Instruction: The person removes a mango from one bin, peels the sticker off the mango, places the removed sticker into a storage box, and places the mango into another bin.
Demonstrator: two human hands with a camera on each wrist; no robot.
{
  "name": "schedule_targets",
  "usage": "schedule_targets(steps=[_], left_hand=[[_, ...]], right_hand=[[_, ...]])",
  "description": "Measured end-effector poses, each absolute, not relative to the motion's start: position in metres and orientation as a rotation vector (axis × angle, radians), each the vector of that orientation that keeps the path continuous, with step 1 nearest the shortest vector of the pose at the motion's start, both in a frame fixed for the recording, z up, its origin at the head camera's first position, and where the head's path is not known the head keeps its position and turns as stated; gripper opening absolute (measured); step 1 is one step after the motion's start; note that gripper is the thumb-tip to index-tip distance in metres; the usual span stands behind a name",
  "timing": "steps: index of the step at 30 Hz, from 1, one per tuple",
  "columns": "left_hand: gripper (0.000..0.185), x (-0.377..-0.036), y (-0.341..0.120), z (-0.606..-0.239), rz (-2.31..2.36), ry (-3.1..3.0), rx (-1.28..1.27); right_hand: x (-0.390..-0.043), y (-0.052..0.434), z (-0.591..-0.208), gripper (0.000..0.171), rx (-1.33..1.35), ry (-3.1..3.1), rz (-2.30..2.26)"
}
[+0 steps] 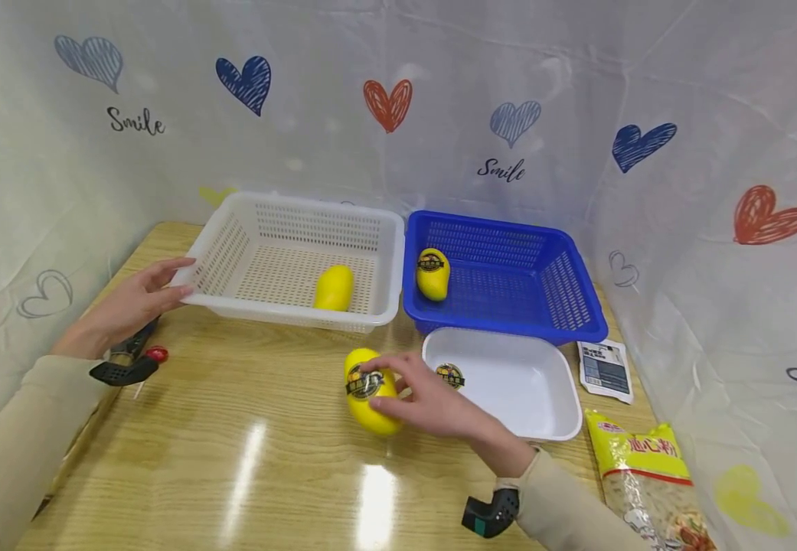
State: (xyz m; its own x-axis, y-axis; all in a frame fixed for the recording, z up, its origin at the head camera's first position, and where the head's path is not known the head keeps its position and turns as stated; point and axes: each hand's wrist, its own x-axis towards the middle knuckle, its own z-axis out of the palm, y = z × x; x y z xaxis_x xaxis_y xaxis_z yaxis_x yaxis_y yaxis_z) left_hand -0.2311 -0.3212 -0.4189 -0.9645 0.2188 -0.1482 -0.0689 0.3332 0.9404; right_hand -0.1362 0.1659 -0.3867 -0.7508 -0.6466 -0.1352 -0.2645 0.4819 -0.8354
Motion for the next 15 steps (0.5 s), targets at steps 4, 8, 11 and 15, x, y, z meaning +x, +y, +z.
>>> schedule_targets(steps=[4, 8, 11, 15], left_hand=[[0.069, -0.232, -0.32, -0.419, 1.666, 2.362, 0.138], [0.068, -0.232, -0.32, -0.42, 1.676, 2.359, 0.145], [0.068, -0.232, -0.32, -0.42, 1.694, 2.356, 0.151], [0.068, -0.231, -0.321, -0.419, 1.695, 2.362, 0.167]], right_hand=[[-0.128, 0.152, -0.421, 0.041, -0.758, 2.25, -1.109], [-0.128, 0.14, -0.442, 0.042, -0.75, 2.285, -1.111], [-0.131, 0.13, -0.448, 0.042, -0.749, 2.364, -1.142], [-0.137, 0.116, -0.451, 0.042, -0.71, 2.394, -1.203]])
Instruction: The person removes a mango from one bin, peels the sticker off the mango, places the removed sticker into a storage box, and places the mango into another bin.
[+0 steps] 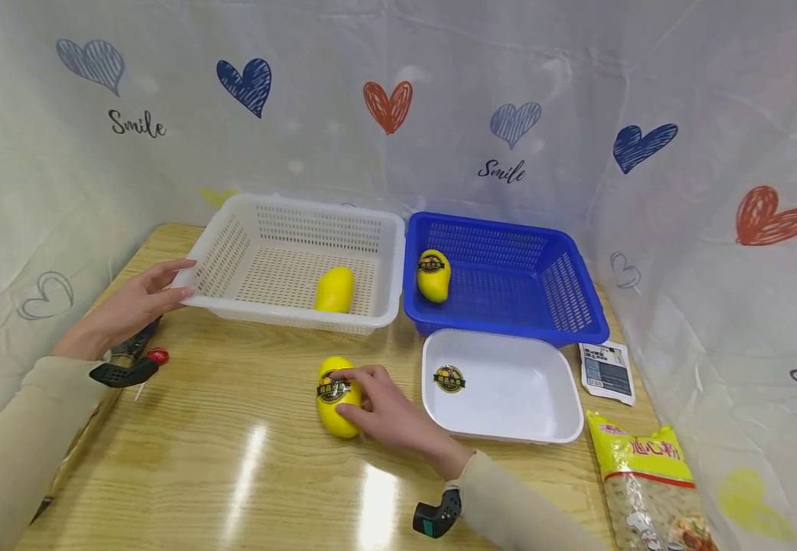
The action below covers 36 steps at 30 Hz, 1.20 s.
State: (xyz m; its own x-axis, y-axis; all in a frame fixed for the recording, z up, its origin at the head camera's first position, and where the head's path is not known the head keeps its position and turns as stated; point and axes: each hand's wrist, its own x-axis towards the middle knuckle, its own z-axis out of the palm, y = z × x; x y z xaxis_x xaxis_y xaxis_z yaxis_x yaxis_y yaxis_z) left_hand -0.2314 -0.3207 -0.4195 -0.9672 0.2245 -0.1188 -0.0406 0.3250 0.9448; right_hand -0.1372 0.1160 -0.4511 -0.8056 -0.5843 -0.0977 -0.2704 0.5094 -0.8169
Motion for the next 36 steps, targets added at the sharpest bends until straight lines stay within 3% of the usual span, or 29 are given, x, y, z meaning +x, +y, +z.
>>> schedule_targets(steps=[10, 15, 19, 22, 27, 30, 36], left_hand=[[0.066, -0.226, -0.31, -0.404, 1.507, 2.749, 0.266], [0.04, -0.199, -0.268, -0.386, 1.427, 3.307, 0.639], [0.03, -0.17, -0.217, -0.392, 1.46, 3.2, 0.957], [0.03, -0.149, -0.178, -0.409, 1.531, 2.886, 0.879], [0.056, -0.129, -0.135, -0.445, 1.619, 2.525, 0.655], [0.068, -0.126, -0.122, -0.461, 1.667, 2.448, 0.612], [0.073, -0.131, -0.113, -0.472, 1.802, 2.288, 0.431]], right_hand=[[-0.145, 0.108, -0.452, 0.044, -0.682, 2.365, -1.301], [-0.149, 0.12, -0.439, 0.047, -0.758, 2.461, -1.259], [-0.156, 0.127, -0.433, 0.046, -0.804, 2.501, -1.24], [-0.161, 0.129, -0.432, 0.047, -0.815, 2.488, -1.215], [-0.16, 0.127, -0.435, 0.047, -0.769, 2.454, -1.194], [-0.157, 0.123, -0.436, 0.045, -0.749, 2.454, -1.211], [-0.157, 0.114, -0.436, 0.051, -0.682, 2.546, -1.15]])
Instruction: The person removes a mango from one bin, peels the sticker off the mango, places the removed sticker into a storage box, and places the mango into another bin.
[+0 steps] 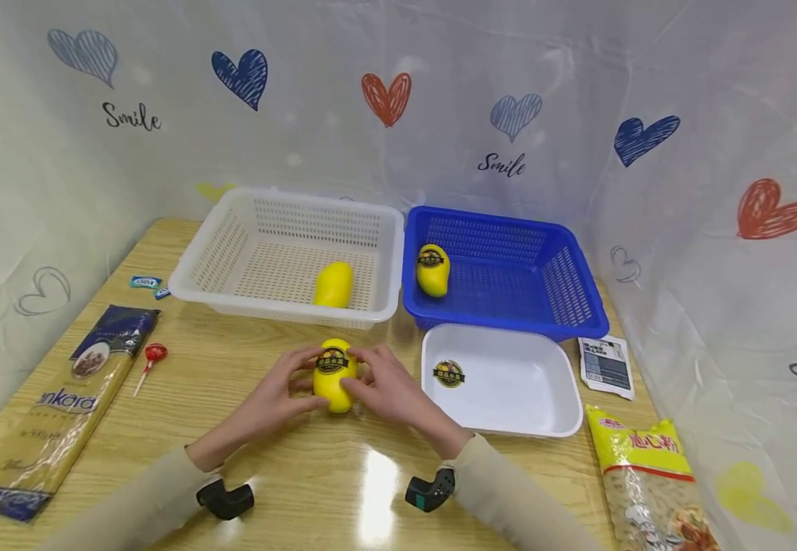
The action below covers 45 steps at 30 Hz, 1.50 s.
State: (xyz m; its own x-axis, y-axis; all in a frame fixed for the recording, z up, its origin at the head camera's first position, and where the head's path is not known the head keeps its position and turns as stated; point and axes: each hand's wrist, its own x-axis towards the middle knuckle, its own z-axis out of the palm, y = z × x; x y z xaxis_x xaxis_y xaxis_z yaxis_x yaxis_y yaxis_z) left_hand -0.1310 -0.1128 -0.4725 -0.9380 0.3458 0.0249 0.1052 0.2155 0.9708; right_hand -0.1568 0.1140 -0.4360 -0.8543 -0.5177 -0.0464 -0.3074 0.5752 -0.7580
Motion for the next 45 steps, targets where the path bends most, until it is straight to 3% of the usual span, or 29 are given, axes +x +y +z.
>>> schedule_targets(steps=[6, 11, 23, 32, 37, 45], left_hand=[[0.071, -0.136, -0.111, -0.475, 1.858, 2.165, 0.263], [0.085, -0.14, -0.11, -0.479, 1.866, 2.041, 0.272], [0.085, -0.141, -0.101, -0.469, 1.577, 2.497, 0.549], [0.085, -0.141, -0.093, -0.468, 1.55, 2.549, 0.508], [0.082, -0.143, -0.093, -0.463, 1.546, 2.522, 0.451], [0.089, -0.142, -0.099, -0.462, 1.524, 2.459, 0.453]], right_hand=[[-0.162, 0.11, -0.439, 0.053, -0.64, 2.578, -1.055], [-0.161, 0.11, -0.44, 0.047, -0.699, 2.57, -1.132], [-0.158, 0.094, -0.438, 0.004, -0.729, 2.721, -1.254], [-0.156, 0.094, -0.432, 0.008, -0.877, 2.81, -1.244], [-0.148, 0.1, -0.403, 0.011, -1.013, 2.762, -1.434], [-0.159, 0.17, -0.383, 0.01, -0.645, 2.667, -1.525]])
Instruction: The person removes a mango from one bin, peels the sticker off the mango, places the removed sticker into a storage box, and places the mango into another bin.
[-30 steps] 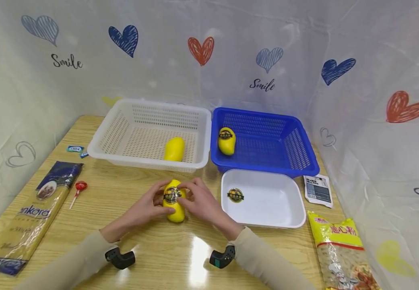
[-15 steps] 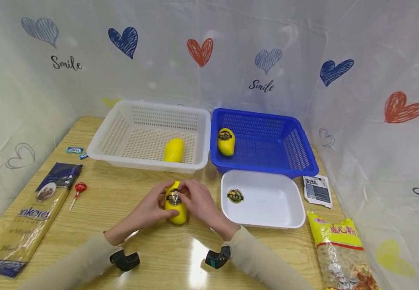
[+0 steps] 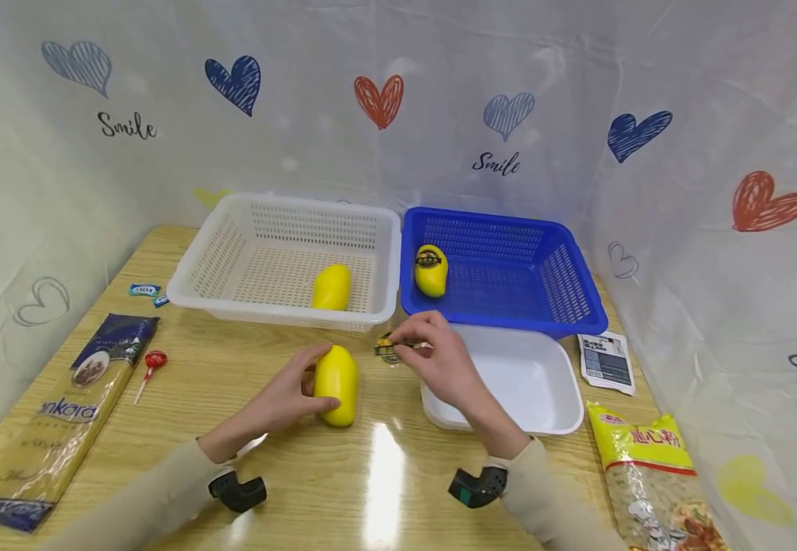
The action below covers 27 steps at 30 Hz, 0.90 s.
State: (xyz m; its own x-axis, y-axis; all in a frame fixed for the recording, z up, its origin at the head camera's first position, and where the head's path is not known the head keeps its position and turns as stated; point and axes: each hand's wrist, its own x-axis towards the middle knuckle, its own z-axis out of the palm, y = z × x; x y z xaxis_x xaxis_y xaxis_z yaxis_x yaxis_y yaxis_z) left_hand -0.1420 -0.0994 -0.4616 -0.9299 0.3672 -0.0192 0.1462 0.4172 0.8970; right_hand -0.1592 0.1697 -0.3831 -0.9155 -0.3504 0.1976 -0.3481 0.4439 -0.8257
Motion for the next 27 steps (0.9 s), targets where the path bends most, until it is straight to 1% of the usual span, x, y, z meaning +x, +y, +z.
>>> schedule_targets(steps=[3, 5, 8, 11, 21, 27], left_hand=[[0.088, -0.142, -0.1, -0.463, 1.537, 2.425, 0.454], [0.087, -0.143, -0.1, -0.464, 1.533, 2.414, 0.458], [0.088, -0.144, -0.1, -0.464, 1.527, 2.398, 0.467], [0.088, -0.145, -0.101, -0.463, 1.522, 2.379, 0.482], [0.089, -0.148, -0.1, -0.46, 1.493, 2.354, 0.486], [0.09, -0.148, -0.1, -0.458, 1.485, 2.349, 0.475]], right_hand=[[-0.166, 0.208, -0.393, 0.014, -0.436, 2.639, -1.427], [-0.17, 0.231, -0.402, 0.019, -0.347, 2.614, -1.36], [-0.174, 0.262, -0.413, 0.023, -0.255, 2.586, -1.256], [-0.178, 0.281, -0.422, 0.022, -0.234, 2.572, -1.176], [-0.192, 0.295, -0.439, 0.013, -0.34, 2.645, -0.938], [-0.197, 0.296, -0.448, 0.013, -0.363, 2.685, -0.868]])
